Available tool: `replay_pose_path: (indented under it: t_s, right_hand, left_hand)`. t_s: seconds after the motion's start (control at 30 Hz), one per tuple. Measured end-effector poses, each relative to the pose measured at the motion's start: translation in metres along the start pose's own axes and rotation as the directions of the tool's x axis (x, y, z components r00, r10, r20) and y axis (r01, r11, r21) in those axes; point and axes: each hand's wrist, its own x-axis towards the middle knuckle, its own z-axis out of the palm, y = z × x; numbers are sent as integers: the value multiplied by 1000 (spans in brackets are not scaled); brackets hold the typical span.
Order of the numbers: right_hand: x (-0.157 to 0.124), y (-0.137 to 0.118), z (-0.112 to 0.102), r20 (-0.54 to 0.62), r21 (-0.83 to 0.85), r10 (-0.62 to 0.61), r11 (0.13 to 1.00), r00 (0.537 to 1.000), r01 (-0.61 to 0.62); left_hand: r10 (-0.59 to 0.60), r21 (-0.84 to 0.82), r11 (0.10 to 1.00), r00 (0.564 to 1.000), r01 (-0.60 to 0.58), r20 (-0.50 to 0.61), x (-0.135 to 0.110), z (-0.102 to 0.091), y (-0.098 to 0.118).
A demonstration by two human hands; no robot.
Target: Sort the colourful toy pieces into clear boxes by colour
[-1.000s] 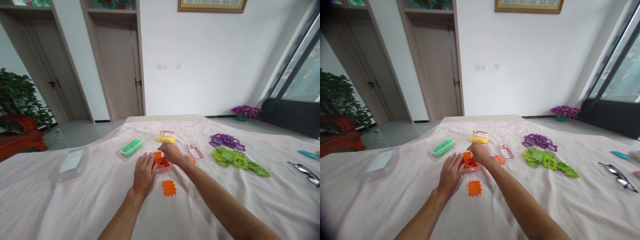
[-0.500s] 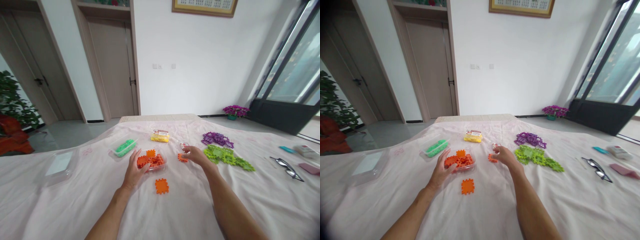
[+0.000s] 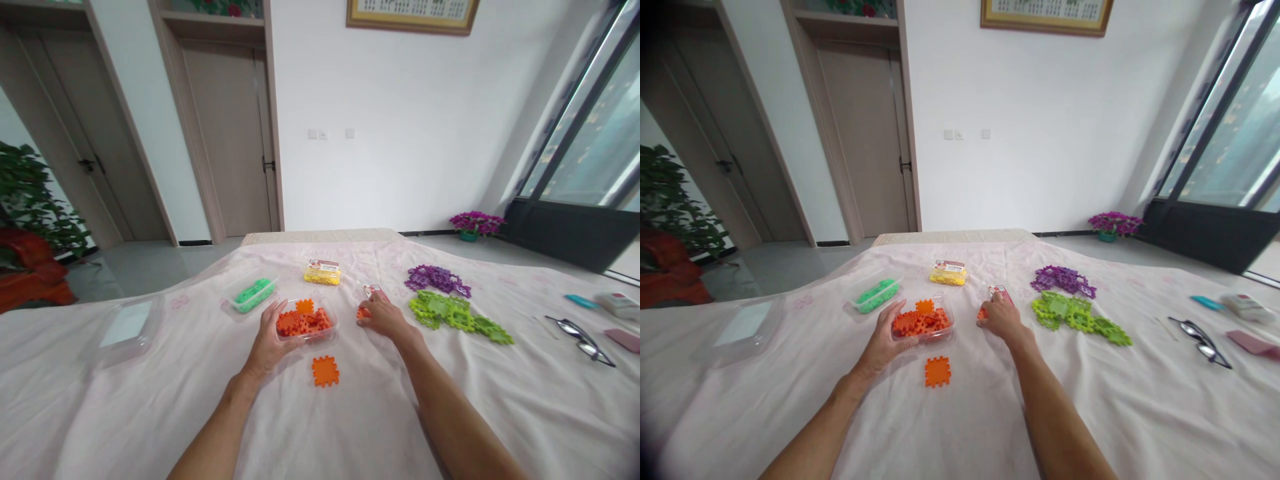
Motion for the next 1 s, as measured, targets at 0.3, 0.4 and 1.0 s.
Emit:
replay_pose_path:
  t_s: [0.3, 0.4, 1.0]
  right_hand:
    - [-5, -30, -13, -215, 107, 10, 994, 977, 14]
    - [-7, -41, -17, -305, 212, -33, 972, 952, 102]
    - [-16, -115, 8, -417, 165, -486, 791, 768, 590]
  left_hand:
    - [-7, -15, 1000, 999, 7, -39, -1, 0, 1]
    - [44, 88, 995, 997, -38, -68, -2, -2, 6]
    - [308, 470, 863, 931, -187, -196, -3, -8, 17]
